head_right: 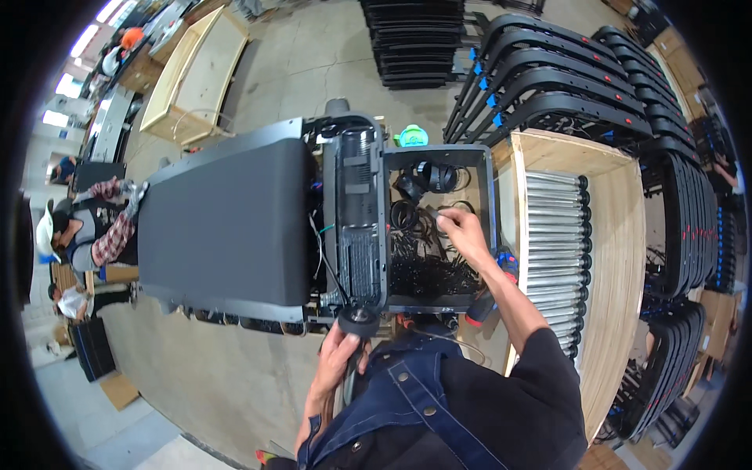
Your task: The recorder is assembling various components of a treadmill, including the motor shroud and electrical wiring, using power tools.
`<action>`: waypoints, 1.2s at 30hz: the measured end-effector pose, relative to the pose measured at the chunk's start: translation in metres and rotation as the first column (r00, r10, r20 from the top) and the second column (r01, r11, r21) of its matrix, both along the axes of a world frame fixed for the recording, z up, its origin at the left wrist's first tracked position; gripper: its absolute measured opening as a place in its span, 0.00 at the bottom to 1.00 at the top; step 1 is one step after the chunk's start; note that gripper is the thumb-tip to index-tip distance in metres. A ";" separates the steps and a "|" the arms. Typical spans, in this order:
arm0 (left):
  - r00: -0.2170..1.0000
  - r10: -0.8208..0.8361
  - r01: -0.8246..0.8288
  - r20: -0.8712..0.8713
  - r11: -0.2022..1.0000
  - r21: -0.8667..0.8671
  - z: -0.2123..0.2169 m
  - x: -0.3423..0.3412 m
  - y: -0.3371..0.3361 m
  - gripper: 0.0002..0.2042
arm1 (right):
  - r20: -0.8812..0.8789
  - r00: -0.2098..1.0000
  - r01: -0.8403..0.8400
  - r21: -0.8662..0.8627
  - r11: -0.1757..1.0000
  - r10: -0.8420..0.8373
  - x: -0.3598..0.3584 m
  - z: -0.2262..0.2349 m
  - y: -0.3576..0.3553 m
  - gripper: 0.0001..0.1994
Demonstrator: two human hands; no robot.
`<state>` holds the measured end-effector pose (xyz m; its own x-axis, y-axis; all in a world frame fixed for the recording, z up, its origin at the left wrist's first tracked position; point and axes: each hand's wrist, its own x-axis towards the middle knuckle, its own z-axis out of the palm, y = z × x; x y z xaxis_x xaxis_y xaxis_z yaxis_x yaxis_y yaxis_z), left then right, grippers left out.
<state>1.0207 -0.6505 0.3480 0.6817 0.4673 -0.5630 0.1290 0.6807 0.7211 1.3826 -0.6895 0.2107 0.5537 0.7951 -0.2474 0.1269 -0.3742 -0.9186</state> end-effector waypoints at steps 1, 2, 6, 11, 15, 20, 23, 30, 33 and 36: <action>0.999 -0.043 0.043 0.000 0.999 0.017 -0.001 0.006 0.003 0.23 | -0.207 0.978 0.023 0.087 0.996 -0.004 -0.011 0.027 -0.013 0.17; 0.998 -0.061 0.060 0.015 0.998 0.014 -0.004 0.012 0.004 0.25 | -0.382 0.924 0.034 0.158 0.987 0.030 -0.027 0.061 -0.023 0.17; 0.991 -0.118 0.116 0.056 0.992 0.038 -0.009 0.015 0.003 0.36 | -0.604 0.772 -0.059 0.240 0.969 0.197 -0.088 0.121 -0.038 0.14; 0.990 -0.121 0.115 0.076 0.990 0.081 -0.014 -0.001 -0.007 0.39 | -0.495 0.785 -0.282 0.251 0.926 0.373 -0.123 0.142 -0.040 0.12; 0.990 -0.121 0.113 0.069 0.988 0.107 -0.021 -0.024 -0.014 0.40 | -0.435 0.777 -0.417 0.183 0.890 0.454 -0.149 0.159 -0.042 0.12; 0.995 -0.047 0.037 0.084 0.993 0.112 -0.030 -0.054 -0.020 0.38 | 0.112 0.815 -0.579 0.107 0.808 0.569 -0.207 0.189 -0.045 0.06; 0.989 0.002 -0.015 0.149 0.997 0.081 -0.032 -0.071 -0.020 0.39 | 0.305 0.785 -0.576 0.042 0.816 0.539 -0.234 0.189 -0.054 0.09; 0.891 0.016 0.008 0.455 0.999 -0.051 -0.011 -0.086 -0.020 0.47 | 0.151 0.928 -0.365 0.179 0.914 0.341 -0.242 0.140 -0.065 0.25; 0.926 -0.007 0.019 0.377 0.999 -0.029 -0.008 -0.072 -0.009 0.38 | 0.314 0.868 -0.465 0.245 0.850 0.384 -0.225 0.133 -0.048 0.28; 0.949 0.082 -0.053 0.304 0.994 -0.100 -0.006 -0.058 0.014 0.32 | 0.164 0.884 -0.457 0.102 0.883 0.438 -0.212 0.148 -0.027 0.27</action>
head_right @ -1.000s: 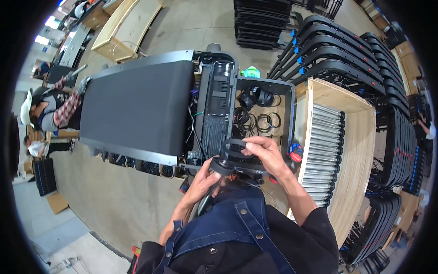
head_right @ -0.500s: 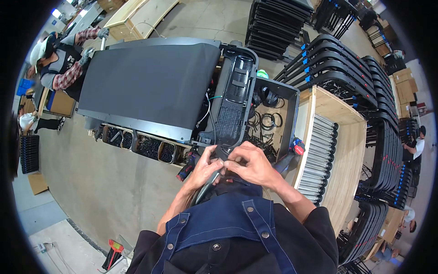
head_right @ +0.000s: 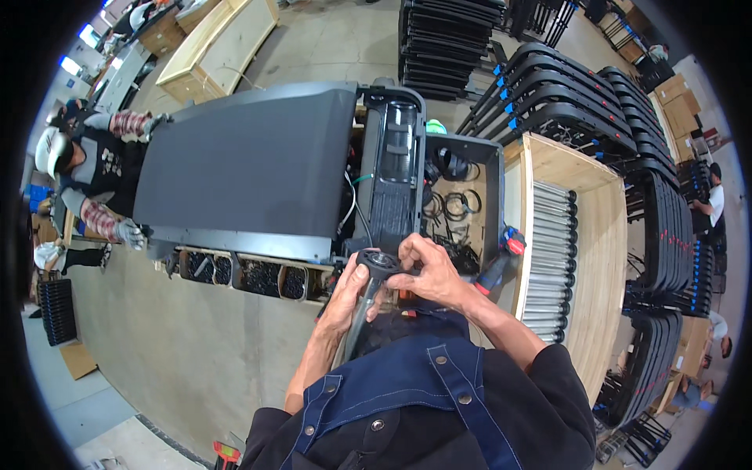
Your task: The recorder is assembling various components of a treadmill, including the motor shroud and electrical wiring, using power tools.
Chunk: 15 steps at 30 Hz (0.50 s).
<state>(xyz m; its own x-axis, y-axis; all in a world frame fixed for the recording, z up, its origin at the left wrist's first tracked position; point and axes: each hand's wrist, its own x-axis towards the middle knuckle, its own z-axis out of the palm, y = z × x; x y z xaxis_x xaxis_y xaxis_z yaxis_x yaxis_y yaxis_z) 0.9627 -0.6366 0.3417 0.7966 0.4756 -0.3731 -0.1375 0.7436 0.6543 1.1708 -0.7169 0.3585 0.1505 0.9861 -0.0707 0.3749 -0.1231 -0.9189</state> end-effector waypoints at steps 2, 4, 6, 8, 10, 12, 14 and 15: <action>0.998 0.032 -0.027 -0.062 0.996 0.080 0.006 0.016 0.017 0.30 | 0.007 1.000 0.023 0.112 0.993 -0.024 0.011 0.008 0.011 0.31; 0.978 0.128 -0.083 -0.163 0.962 0.259 -0.001 0.036 0.043 0.25 | 0.248 0.969 -0.084 0.263 0.961 0.017 0.026 0.026 0.046 0.39; 0.943 0.020 0.125 -0.332 0.904 0.409 0.023 0.070 0.077 0.27 | 0.234 0.967 -0.127 0.120 0.985 0.097 0.045 0.030 0.077 0.42; 0.857 0.017 0.372 -0.515 0.672 0.641 0.031 0.103 0.129 0.29 | 0.106 0.986 -0.132 0.041 0.990 0.127 0.066 0.016 0.118 0.39; 0.710 0.244 0.583 -0.660 0.322 0.746 0.058 0.142 0.180 0.27 | 0.036 0.998 0.052 0.141 0.989 -0.058 0.086 0.001 0.163 0.31; 0.752 0.497 0.492 -0.433 0.014 0.870 0.063 0.184 0.210 0.22 | -0.043 0.960 0.279 0.143 0.950 -0.275 0.109 -0.026 0.217 0.25; 0.799 0.584 0.295 -0.141 -0.178 0.939 0.072 0.212 0.234 0.15 | -0.264 0.890 0.389 0.011 0.921 -0.372 0.148 -0.051 0.261 0.26; 0.811 0.552 0.277 -0.194 -0.069 0.958 0.064 0.215 0.248 0.14 | -0.258 0.862 0.444 -0.029 0.896 -0.436 0.167 -0.055 0.282 0.30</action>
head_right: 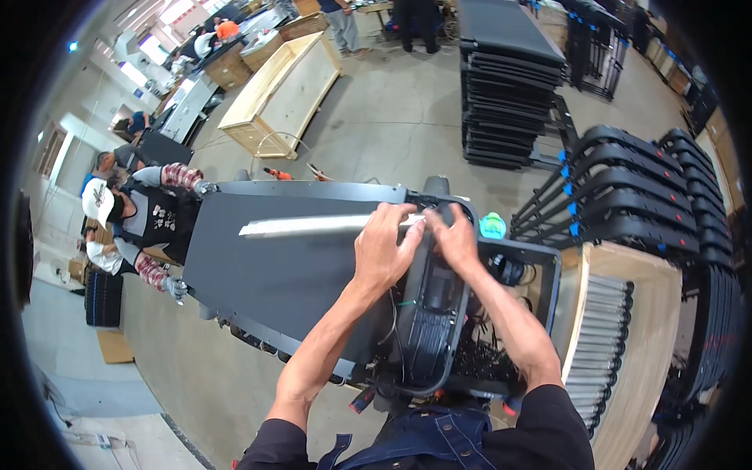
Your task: The recorder is assembling various components of a treadmill, including the motor shroud and electrical wiring, using power tools.
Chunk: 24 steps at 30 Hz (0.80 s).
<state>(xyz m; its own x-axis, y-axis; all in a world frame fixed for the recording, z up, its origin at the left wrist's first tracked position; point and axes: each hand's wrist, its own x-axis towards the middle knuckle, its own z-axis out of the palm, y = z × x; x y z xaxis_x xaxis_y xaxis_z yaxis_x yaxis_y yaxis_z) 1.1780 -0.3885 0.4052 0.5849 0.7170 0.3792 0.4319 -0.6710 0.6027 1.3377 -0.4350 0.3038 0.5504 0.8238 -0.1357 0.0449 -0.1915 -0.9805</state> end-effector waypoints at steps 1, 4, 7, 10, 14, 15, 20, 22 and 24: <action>0.999 0.005 -0.007 -0.051 1.000 -0.024 -0.014 -0.002 0.019 0.13 | 0.080 0.996 0.025 0.032 0.999 -0.027 0.019 -0.005 0.018 0.34; 0.976 0.117 -0.096 -0.182 0.988 0.122 -0.082 -0.021 0.096 0.12 | 0.183 0.980 0.092 -0.062 0.994 -0.080 0.052 -0.004 0.070 0.38; 0.905 0.126 -0.047 -0.406 0.979 0.198 -0.099 -0.040 0.151 0.10 | 0.193 0.979 0.096 -0.154 0.983 -0.065 0.080 -0.011 0.100 0.37; 0.849 -0.021 0.080 -0.528 0.993 0.090 -0.087 -0.042 0.174 0.07 | 0.189 0.982 0.022 -0.191 0.981 0.015 0.114 -0.027 0.119 0.37; 0.865 -0.067 0.169 -0.498 0.972 0.163 -0.056 -0.047 0.188 0.07 | 0.013 0.977 -0.204 -0.220 0.954 0.212 0.101 -0.009 0.153 0.35; 0.888 -0.012 0.143 -0.459 0.957 0.251 -0.053 -0.047 0.185 0.07 | 0.010 0.956 -0.283 -0.217 0.934 0.292 0.093 -0.003 0.162 0.35; 0.979 0.185 -0.174 -0.080 0.976 0.132 -0.037 -0.063 0.144 0.17 | 0.166 0.805 -0.499 -0.330 0.801 0.570 0.031 0.034 0.199 0.41; 0.958 0.268 -0.263 -0.102 0.963 0.062 -0.035 -0.093 0.112 0.19 | 0.225 0.737 -0.531 -0.391 0.752 0.638 0.014 0.044 0.208 0.44; 0.950 0.301 -0.309 -0.079 0.942 -0.133 -0.029 -0.134 0.062 0.15 | 0.264 0.492 -0.695 -0.454 0.557 0.829 -0.001 0.051 0.217 0.46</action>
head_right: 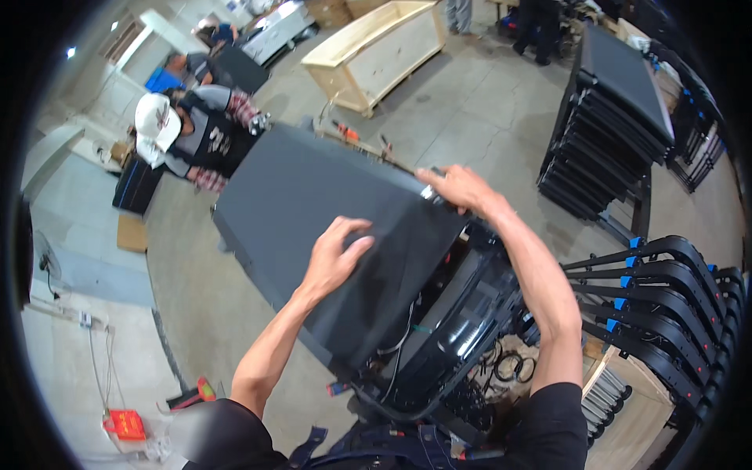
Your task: The recorder is assembling various components of a treadmill, including the motor shroud and electrical wiring, using power tools.
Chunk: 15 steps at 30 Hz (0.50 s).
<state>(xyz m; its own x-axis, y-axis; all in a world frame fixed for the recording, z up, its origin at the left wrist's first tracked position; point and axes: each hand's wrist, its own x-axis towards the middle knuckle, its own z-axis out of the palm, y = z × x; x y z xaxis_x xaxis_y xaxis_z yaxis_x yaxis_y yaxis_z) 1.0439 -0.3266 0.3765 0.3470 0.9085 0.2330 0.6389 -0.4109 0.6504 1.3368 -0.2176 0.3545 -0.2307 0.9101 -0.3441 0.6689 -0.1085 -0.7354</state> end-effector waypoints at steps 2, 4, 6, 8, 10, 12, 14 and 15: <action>0.983 0.163 -0.140 0.085 0.964 -0.224 -0.006 -0.038 -0.062 0.12 | 0.134 0.987 -0.090 0.008 0.996 0.088 -0.009 -0.010 0.008 0.44; 0.930 0.365 -0.350 -0.038 0.852 -0.389 -0.016 -0.076 -0.129 0.10 | 0.291 0.944 -0.167 0.018 0.986 0.155 -0.023 -0.013 0.013 0.39; 0.844 0.531 -0.464 -0.079 0.647 -0.606 -0.035 -0.107 -0.193 0.09 | 0.239 0.960 -0.159 0.029 0.987 0.148 -0.035 -0.003 0.006 0.38; 0.827 0.560 -0.344 0.041 0.563 -0.751 -0.058 -0.120 -0.240 0.09 | 0.141 0.986 -0.109 0.143 0.984 0.089 -0.030 -0.019 0.005 0.38; 0.736 0.660 -0.306 0.149 0.521 -0.797 -0.061 -0.109 -0.264 0.11 | 0.051 0.997 -0.069 0.078 0.995 0.065 -0.029 -0.038 0.002 0.39; 0.690 0.682 -0.338 0.241 0.599 -0.726 -0.075 -0.107 -0.275 0.10 | -0.015 1.000 0.000 0.034 0.999 0.000 -0.022 -0.042 -0.005 0.40; 0.692 0.691 -0.376 0.210 0.593 -0.712 -0.071 -0.099 -0.277 0.09 | -0.115 0.987 0.117 0.002 0.993 -0.116 -0.005 -0.040 -0.018 0.43; 0.698 0.695 -0.416 0.173 0.590 -0.692 -0.074 -0.090 -0.271 0.08 | -0.062 0.981 0.180 -0.034 0.983 -0.181 0.006 -0.038 -0.020 0.44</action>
<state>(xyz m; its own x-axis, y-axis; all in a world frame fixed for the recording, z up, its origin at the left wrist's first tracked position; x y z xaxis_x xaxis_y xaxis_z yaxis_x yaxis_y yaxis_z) 0.9541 -0.5975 0.3025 -0.2715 0.8730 -0.4052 0.2377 0.4688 0.8508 1.3425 -0.2373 0.3170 -0.0862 0.9291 -0.3596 0.5874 -0.2441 -0.7716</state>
